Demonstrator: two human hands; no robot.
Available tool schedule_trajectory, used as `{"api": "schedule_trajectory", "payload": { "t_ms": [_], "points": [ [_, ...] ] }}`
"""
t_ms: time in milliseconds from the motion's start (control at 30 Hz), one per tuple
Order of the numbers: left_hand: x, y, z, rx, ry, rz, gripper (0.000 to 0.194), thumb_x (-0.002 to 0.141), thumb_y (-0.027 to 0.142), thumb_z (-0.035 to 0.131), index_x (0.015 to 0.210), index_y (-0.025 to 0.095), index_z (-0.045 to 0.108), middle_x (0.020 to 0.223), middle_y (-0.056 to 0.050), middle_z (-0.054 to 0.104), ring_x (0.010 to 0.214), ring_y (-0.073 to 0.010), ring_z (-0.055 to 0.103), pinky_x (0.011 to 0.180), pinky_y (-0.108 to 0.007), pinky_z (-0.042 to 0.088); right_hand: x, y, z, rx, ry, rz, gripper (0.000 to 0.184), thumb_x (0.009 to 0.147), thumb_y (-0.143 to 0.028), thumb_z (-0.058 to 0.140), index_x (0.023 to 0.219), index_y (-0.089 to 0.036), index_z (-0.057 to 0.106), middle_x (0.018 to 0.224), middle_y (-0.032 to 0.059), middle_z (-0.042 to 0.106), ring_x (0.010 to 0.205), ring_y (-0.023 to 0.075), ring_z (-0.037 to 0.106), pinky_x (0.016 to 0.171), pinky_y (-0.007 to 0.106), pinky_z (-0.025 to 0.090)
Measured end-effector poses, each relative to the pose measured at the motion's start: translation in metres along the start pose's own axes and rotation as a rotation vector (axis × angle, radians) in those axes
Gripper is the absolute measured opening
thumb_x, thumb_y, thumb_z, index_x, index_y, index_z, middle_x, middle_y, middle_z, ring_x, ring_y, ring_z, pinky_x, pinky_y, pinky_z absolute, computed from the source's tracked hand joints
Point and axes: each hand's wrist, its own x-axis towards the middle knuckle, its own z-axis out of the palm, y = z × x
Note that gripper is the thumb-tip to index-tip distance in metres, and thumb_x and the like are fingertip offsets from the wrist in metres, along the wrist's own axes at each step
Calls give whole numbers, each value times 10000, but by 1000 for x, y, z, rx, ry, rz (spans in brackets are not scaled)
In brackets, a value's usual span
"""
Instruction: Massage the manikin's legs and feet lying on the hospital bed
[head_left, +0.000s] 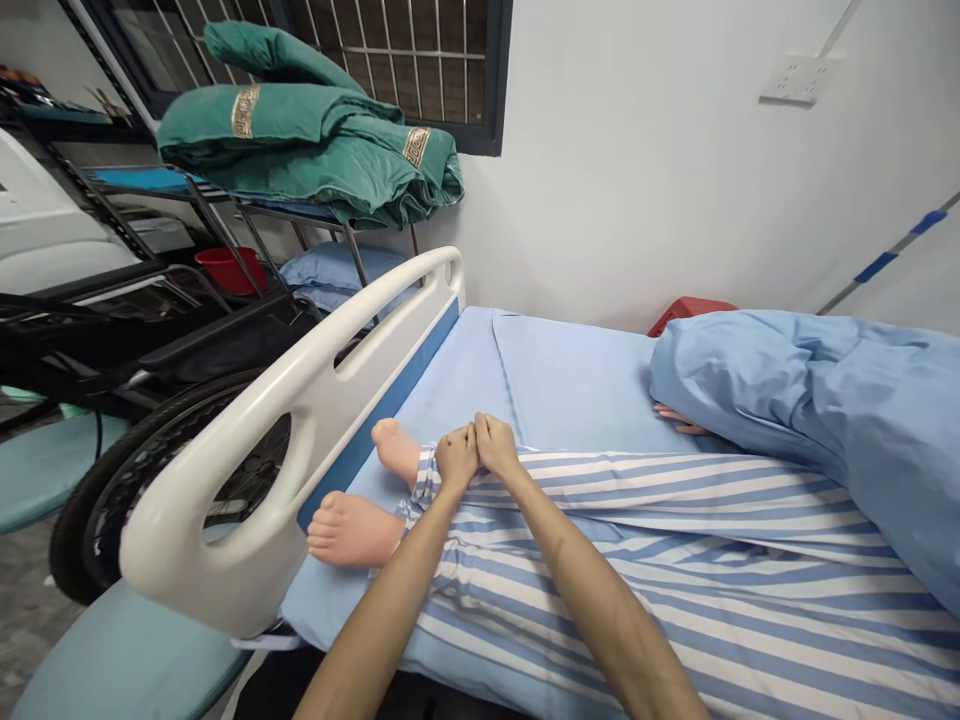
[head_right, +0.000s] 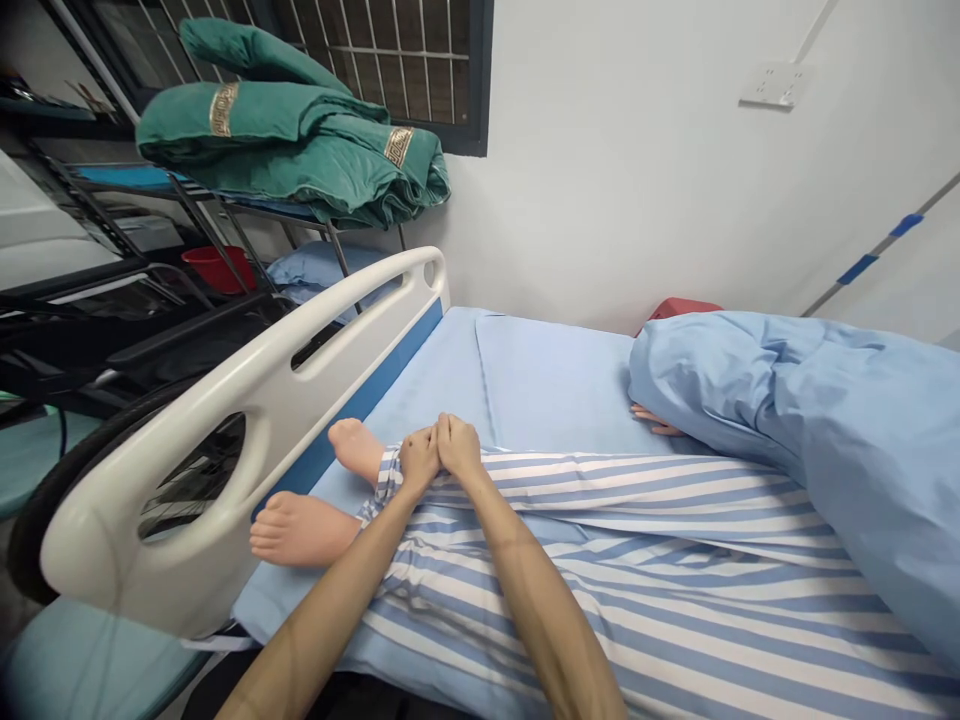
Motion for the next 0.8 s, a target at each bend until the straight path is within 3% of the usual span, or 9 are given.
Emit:
{"api": "schedule_trajectory", "payload": {
  "t_ms": [233, 433, 633, 800],
  "points": [
    [0, 2, 3, -119, 36, 44, 416, 960, 317, 445, 579, 199, 561, 608, -39, 600, 602, -155, 466, 623, -279, 284, -12, 15, 10, 177, 63, 33, 427, 1032, -328, 329, 705, -213, 580, 714, 50, 677, 678, 171, 578, 661, 263, 390],
    [4, 14, 2, -395, 55, 58, 464, 937, 382, 418, 509, 215, 348, 495, 34, 358, 545, -114, 370, 577, -266, 276, -9, 17, 8, 295, 95, 16, 452, 1031, -354, 297, 698, -211, 568, 700, 43, 657, 671, 175, 577, 659, 270, 408],
    [-1, 5, 11, -354, 77, 44, 451, 934, 381, 431, 517, 216, 385, 504, 24, 414, 557, -121, 376, 591, -271, 289, -13, 13, 10, 192, 84, 38, 436, 1046, -330, 312, 719, -219, 578, 727, 43, 686, 688, 181, 593, 662, 269, 403],
    [-1, 6, 7, -377, 70, 37, 433, 943, 325, 405, 522, 224, 376, 511, 1, 448, 557, -132, 396, 605, -286, 301, -7, -1, -3, -89, -23, 26, 389, 1056, -282, 365, 827, -196, 668, 884, 101, 753, 789, 204, 659, 708, 278, 389]
  ]
}}
